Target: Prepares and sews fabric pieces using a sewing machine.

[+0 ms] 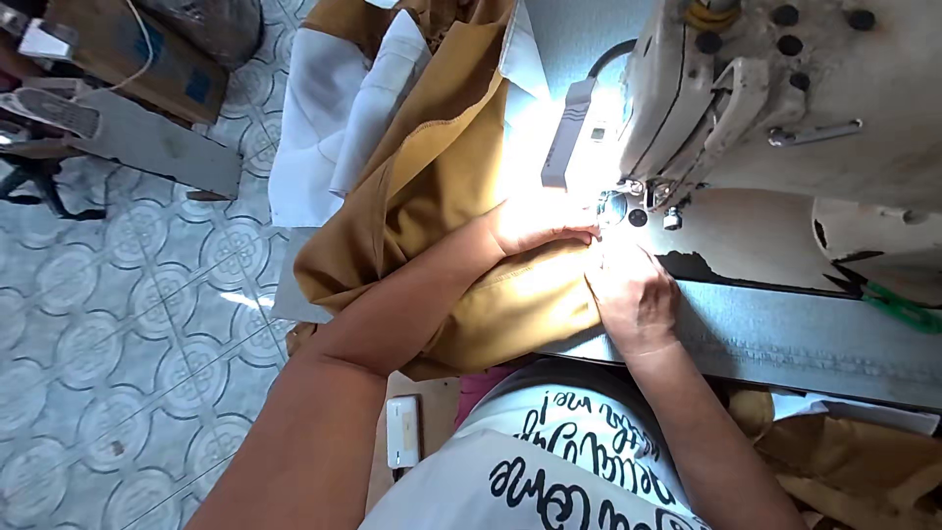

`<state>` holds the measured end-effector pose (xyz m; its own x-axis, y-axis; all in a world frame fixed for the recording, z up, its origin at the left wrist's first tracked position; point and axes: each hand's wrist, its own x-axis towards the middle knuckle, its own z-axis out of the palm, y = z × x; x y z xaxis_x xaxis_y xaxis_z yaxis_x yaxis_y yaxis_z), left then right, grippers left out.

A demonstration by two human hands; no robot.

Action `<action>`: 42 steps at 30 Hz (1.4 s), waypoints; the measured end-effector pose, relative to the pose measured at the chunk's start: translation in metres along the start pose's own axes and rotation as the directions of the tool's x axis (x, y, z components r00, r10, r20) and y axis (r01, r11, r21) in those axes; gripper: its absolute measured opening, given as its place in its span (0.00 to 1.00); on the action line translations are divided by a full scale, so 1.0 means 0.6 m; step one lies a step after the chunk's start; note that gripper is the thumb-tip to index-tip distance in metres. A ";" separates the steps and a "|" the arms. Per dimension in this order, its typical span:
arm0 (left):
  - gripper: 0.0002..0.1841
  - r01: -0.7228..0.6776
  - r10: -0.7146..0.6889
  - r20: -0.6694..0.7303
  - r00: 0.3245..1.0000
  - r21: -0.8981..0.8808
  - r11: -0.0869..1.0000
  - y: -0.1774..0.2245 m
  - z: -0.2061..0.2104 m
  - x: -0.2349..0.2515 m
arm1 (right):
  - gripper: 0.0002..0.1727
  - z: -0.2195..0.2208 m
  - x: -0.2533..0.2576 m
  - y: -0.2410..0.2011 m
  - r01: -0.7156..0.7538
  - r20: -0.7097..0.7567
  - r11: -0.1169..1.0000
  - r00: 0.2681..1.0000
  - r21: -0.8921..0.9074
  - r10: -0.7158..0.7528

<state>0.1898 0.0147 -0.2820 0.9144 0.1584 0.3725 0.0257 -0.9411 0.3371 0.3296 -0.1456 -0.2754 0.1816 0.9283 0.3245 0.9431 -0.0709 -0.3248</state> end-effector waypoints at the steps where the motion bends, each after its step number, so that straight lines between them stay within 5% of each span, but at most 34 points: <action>1: 0.10 0.005 -0.005 0.003 1.000 0.001 1.000 0.000 -0.001 0.000 | 0.11 0.001 0.001 0.002 0.005 -0.005 1.000 1.000 0.010 -0.005; 16: 0.14 0.078 -0.078 0.023 0.997 0.002 0.997 -0.002 -0.010 -0.002 | 0.11 -0.022 -0.008 0.002 -0.149 0.115 0.970 0.985 0.194 0.128; 21: 0.16 0.151 -0.144 0.072 0.987 -0.106 0.983 -0.008 -0.018 -0.006 | 0.07 -0.022 -0.030 0.005 -0.085 0.021 0.966 0.996 0.244 0.083; 30: 0.13 0.152 -0.152 0.174 0.973 0.012 0.988 0.010 -0.053 -0.002 | 0.09 -0.014 -0.042 0.008 0.008 0.021 0.988 1.000 0.153 -0.011; 42: 0.10 0.389 -0.381 0.177 0.907 -0.011 0.921 0.032 -0.038 0.023 | 0.12 -0.012 -0.042 0.007 -0.012 0.041 0.984 0.999 0.179 0.005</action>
<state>0.1940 0.0056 -0.2508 0.8915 0.4495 0.0563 0.3749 -0.8020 0.4650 0.3310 -0.1717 -0.2786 0.1744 0.9422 0.2859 0.8755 -0.0155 -0.4829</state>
